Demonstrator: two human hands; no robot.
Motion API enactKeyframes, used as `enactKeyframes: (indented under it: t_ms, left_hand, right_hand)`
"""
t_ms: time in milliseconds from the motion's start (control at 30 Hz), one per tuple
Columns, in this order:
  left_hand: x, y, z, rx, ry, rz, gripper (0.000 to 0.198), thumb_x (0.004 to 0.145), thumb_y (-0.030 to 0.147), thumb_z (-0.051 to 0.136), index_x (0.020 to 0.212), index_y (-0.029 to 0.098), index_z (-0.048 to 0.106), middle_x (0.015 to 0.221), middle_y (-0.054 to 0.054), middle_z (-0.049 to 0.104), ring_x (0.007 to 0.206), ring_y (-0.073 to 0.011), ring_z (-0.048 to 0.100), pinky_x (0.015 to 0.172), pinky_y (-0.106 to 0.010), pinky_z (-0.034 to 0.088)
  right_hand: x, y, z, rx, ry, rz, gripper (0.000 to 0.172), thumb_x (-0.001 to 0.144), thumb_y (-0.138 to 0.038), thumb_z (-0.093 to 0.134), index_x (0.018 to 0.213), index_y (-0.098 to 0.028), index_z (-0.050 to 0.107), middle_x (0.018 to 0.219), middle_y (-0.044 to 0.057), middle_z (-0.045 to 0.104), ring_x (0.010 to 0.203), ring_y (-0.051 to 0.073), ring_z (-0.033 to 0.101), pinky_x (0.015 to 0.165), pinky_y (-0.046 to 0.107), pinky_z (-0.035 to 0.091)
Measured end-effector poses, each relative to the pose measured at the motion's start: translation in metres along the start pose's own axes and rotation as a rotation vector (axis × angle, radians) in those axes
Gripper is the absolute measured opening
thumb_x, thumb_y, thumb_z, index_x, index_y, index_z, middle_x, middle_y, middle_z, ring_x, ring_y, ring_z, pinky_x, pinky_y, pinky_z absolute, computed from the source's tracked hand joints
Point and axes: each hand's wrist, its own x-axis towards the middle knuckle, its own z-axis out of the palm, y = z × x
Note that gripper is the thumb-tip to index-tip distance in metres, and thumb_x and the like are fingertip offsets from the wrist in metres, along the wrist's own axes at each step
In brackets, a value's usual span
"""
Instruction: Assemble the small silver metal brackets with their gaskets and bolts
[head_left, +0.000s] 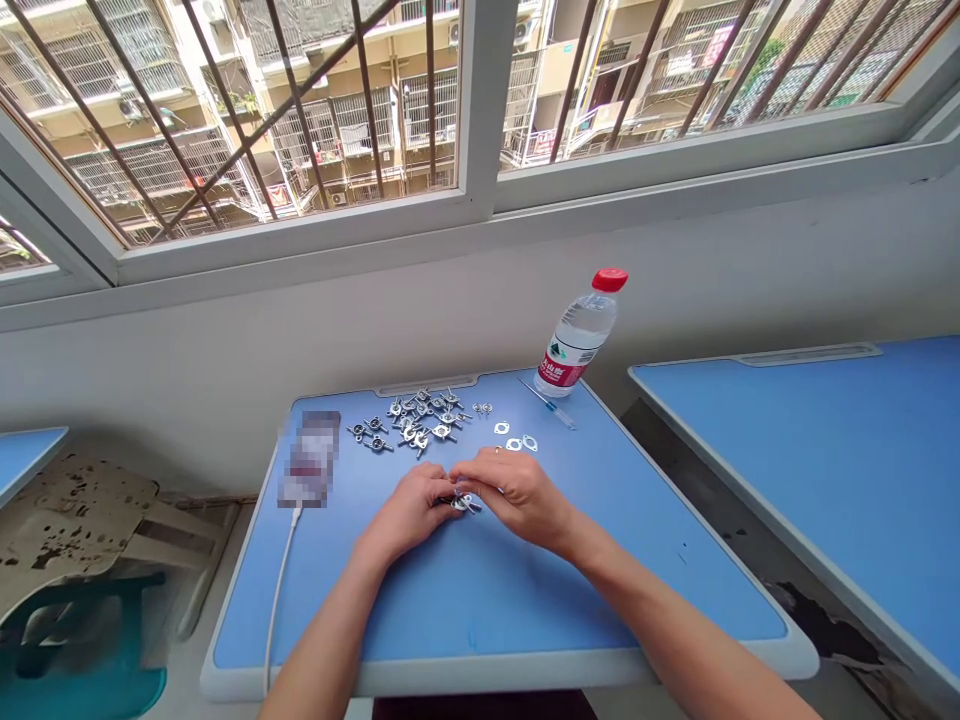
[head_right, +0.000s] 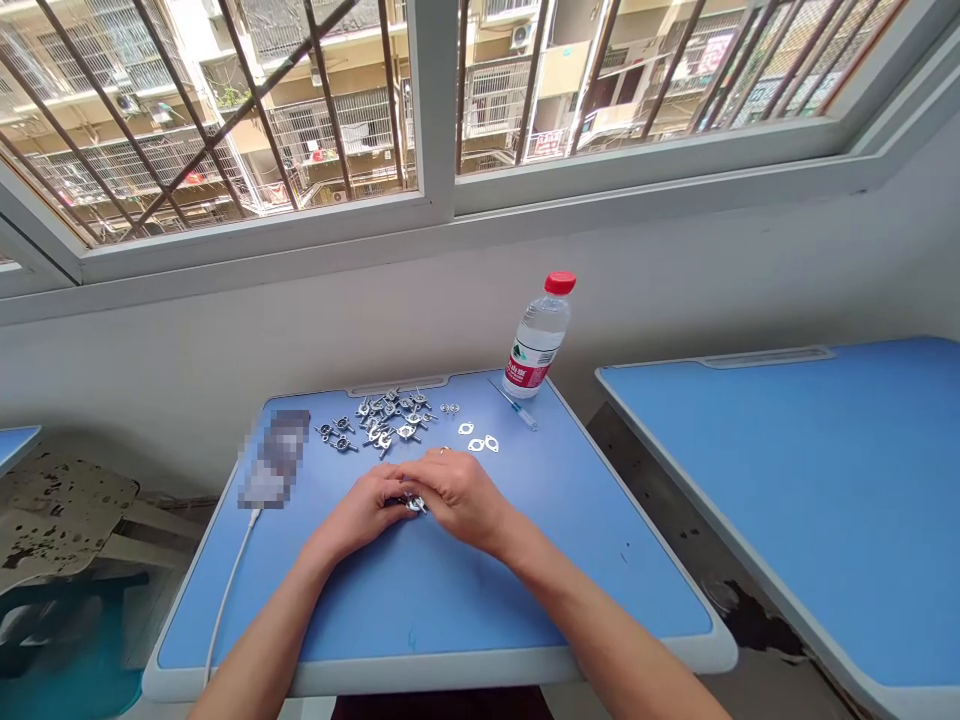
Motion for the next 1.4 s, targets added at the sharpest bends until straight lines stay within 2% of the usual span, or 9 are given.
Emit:
enactKeyframes:
  t_ms: [133,300,500,733,900,1000,1200,1300,1400]
  left_hand:
    - [0.0,0.001,0.0,0.004,0.011,-0.012,0.012,0.082,0.012,0.072,0.089,0.022,0.075,0.089,-0.003,0.067,0.093,-0.0213,0.06,0.085,-0.032,0.047]
    - [0.001,0.0,0.001,-0.09,0.033,0.007,0.017,0.082,0.009,0.071,0.09,0.024,0.075,0.102,-0.003,0.07,0.103,-0.0223,0.06,0.092,-0.034,0.047]
    - [0.001,0.001,0.0,-0.131,0.026,0.029,0.021,0.081,0.006,0.071,0.093,0.023,0.075,0.106,-0.003,0.071,0.106,-0.0227,0.06,0.094,-0.035,0.046]
    - [0.0,-0.001,0.0,-0.005,-0.005,-0.036,0.009,0.083,0.014,0.073,0.087,0.022,0.075,0.09,-0.003,0.067,0.094,-0.0214,0.06,0.085,-0.032,0.046]
    - [0.0,0.0,0.001,0.023,0.006,-0.022,0.01,0.083,0.014,0.072,0.089,0.022,0.075,0.088,-0.003,0.066,0.092,-0.0206,0.059,0.084,-0.03,0.046]
    - [0.0,0.001,0.001,0.032,0.012,-0.027,0.01,0.083,0.013,0.072,0.088,0.022,0.075,0.085,-0.003,0.065,0.091,-0.0207,0.058,0.084,-0.031,0.046]
    - [0.0,0.001,0.001,-0.027,0.025,-0.014,0.013,0.084,0.014,0.069,0.09,0.023,0.075,0.097,-0.004,0.068,0.097,-0.022,0.061,0.088,-0.035,0.048]
    - [-0.001,0.002,0.001,-0.086,0.036,0.018,0.019,0.082,0.009,0.066,0.093,0.023,0.074,0.105,-0.004,0.07,0.105,-0.0228,0.06,0.092,-0.036,0.047]
    - [-0.002,0.004,0.001,-0.089,0.053,0.019,0.023,0.079,0.005,0.065,0.091,0.023,0.073,0.102,-0.003,0.071,0.103,-0.0226,0.061,0.09,-0.035,0.048]
  right_hand:
    - [0.0,-0.003,0.003,-0.067,0.045,0.049,0.026,0.098,-0.017,0.046,0.081,-0.02,0.065,0.062,0.001,0.064,0.055,0.014,0.052,0.057,0.026,0.041]
    - [-0.001,-0.003,0.008,-0.034,0.065,0.023,0.02,0.098,-0.016,0.045,0.097,-0.019,0.065,0.077,0.004,0.071,0.069,0.016,0.062,0.067,0.029,0.049]
    - [-0.001,-0.002,0.0,0.006,-0.079,0.005,0.025,0.099,-0.015,0.042,0.113,-0.018,0.062,0.09,0.008,0.071,0.078,0.018,0.062,0.068,0.03,0.049]
    - [0.002,0.0,-0.003,0.113,-0.03,0.015,0.023,0.098,-0.012,0.045,0.097,-0.021,0.066,0.073,0.001,0.069,0.065,0.015,0.055,0.066,0.029,0.046]
    - [0.003,-0.002,-0.001,0.024,-0.004,0.072,0.027,0.098,-0.015,0.045,0.079,-0.02,0.064,0.064,0.001,0.063,0.058,0.015,0.048,0.06,0.028,0.041]
    - [0.004,-0.005,-0.001,-0.006,0.008,0.08,0.027,0.097,-0.016,0.046,0.077,-0.02,0.063,0.062,0.001,0.062,0.057,0.014,0.046,0.059,0.028,0.039]
    - [0.002,-0.003,0.001,0.002,0.035,0.054,0.018,0.097,-0.016,0.048,0.091,-0.02,0.065,0.074,0.003,0.07,0.065,0.016,0.057,0.064,0.029,0.046]
    - [0.0,0.0,0.002,-0.05,-0.004,-0.006,0.022,0.098,-0.013,0.044,0.105,-0.019,0.064,0.08,0.005,0.071,0.068,0.017,0.06,0.065,0.029,0.048]
    - [-0.002,-0.002,0.002,-0.079,-0.05,-0.008,0.026,0.099,-0.013,0.042,0.111,-0.019,0.063,0.083,0.006,0.07,0.072,0.018,0.062,0.064,0.03,0.049]
